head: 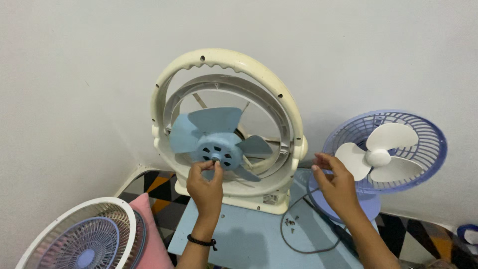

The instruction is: The person assembles two small table fans by attaching front and rear grilles to the fan bodies. They handle the grilles and fan units, aligning and snapping them into place on a light blue table.

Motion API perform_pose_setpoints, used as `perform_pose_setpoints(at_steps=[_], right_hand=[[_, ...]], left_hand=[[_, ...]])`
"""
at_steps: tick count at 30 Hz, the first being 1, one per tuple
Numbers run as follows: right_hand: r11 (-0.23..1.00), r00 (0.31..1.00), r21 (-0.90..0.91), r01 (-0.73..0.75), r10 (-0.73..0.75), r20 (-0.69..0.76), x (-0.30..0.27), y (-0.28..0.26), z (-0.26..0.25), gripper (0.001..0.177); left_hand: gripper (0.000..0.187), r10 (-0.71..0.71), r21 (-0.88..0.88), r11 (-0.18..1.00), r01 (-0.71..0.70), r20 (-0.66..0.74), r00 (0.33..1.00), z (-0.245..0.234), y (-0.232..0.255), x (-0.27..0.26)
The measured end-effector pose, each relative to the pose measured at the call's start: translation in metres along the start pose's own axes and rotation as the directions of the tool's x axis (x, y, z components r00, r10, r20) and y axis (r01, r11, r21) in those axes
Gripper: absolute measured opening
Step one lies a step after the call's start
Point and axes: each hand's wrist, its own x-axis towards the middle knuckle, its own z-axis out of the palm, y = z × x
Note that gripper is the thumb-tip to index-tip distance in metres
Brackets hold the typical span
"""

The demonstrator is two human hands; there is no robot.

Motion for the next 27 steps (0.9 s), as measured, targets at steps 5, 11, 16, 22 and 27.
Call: perform_pose_setpoints(at_steps=[5,11,16,22,27], right_hand=[[0.995,0.995,0.051,0.081,-0.078,-0.055,0.024,-0.024,0.023,0.041],[0.985,0.987,-0.075,0.158,-0.16,-0.026,0.04,-0.034,0.032,0.06],[0.983,0.986,0.083,0.163,-0.166,0.033,0.055,-0.036,0.042,0.063],[0.976,0.978,-0.082,0.2,-0.204,-0.037,0.038,-0.053,0.041,0.057],[0.976,0.982,-0.161,0.144,-0.161,-0.098,0.004,-0.079,0.044,0.057]], left_hand=[[0.015,-0.212,-0.108,0.973,0.206,-0.042,0.976,0.013,-0.003,-0.004],[0.014,-0.205,-0.116,0.973,0.201,-0.03,0.978,0.013,-0.005,-0.003],[0.014,-0.125,-0.088,0.988,0.124,-0.012,0.992,0.007,0.0,-0.001],[0.014,-0.113,-0.003,0.994,0.113,0.009,0.994,-0.009,0.003,0.006],[0.014,-0.064,-0.001,0.998,0.064,0.037,0.997,-0.024,-0.015,0.017]])
